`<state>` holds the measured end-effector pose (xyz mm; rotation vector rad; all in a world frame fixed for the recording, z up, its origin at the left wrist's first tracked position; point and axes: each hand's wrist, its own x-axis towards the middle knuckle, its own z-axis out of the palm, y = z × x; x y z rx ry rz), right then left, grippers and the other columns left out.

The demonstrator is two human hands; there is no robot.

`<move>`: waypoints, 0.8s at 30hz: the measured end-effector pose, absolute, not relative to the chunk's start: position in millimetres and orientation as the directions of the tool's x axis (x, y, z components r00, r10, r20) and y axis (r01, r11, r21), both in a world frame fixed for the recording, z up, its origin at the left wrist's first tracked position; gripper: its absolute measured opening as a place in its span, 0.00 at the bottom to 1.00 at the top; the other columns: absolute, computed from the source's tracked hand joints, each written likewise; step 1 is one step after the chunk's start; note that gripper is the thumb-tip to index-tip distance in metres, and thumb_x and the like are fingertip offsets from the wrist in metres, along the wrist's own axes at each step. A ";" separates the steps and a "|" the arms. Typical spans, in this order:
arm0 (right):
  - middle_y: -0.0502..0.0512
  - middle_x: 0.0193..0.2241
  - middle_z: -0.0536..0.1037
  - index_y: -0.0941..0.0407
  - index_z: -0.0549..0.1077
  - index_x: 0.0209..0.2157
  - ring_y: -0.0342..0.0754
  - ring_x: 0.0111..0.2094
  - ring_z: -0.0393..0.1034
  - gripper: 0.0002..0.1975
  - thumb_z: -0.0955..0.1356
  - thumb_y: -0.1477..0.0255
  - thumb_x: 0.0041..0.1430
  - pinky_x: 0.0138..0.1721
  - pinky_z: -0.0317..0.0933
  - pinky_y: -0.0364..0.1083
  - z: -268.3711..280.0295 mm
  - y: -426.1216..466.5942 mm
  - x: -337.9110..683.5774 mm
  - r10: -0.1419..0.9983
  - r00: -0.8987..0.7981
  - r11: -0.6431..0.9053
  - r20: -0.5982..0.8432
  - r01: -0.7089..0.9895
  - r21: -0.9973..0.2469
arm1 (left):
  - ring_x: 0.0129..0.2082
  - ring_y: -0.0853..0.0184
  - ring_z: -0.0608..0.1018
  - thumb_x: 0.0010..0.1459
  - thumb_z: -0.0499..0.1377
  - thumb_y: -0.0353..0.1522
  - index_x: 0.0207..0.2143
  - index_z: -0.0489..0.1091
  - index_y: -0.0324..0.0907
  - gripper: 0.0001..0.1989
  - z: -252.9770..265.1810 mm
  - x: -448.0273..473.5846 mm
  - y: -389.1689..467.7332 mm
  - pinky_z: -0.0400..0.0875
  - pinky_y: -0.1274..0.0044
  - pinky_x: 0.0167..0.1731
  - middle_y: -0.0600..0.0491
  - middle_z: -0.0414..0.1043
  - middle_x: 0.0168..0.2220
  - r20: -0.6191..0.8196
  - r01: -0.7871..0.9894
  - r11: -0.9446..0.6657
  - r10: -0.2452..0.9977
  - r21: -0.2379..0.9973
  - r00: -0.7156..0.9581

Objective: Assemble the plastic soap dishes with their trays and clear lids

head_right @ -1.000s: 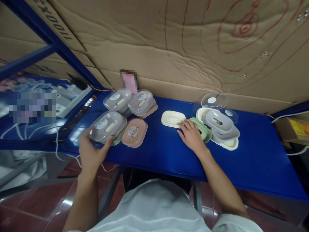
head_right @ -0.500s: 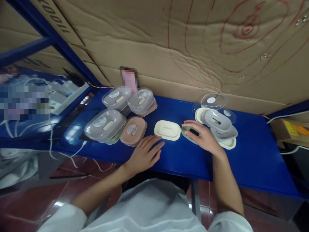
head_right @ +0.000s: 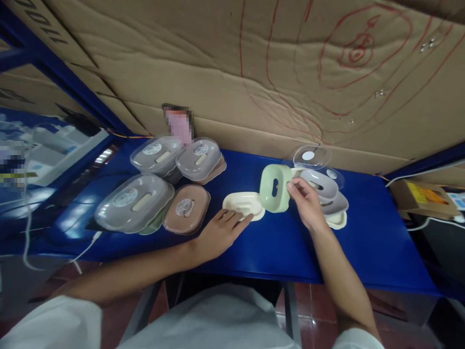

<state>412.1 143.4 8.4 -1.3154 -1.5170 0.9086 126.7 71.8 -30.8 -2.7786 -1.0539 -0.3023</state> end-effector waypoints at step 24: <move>0.62 0.68 0.70 0.49 0.69 0.68 0.62 0.70 0.63 0.35 0.75 0.56 0.64 0.70 0.59 0.65 -11.5 107.5 393.2 0.695 -0.684 0.699 0.219 0.573 -0.427 | 0.54 0.57 0.79 0.72 0.57 0.30 0.63 0.72 0.42 0.19 -13.8 115.3 79.9 0.72 0.64 0.52 0.42 0.77 0.58 0.333 0.744 -0.663 0.685 -0.085 0.648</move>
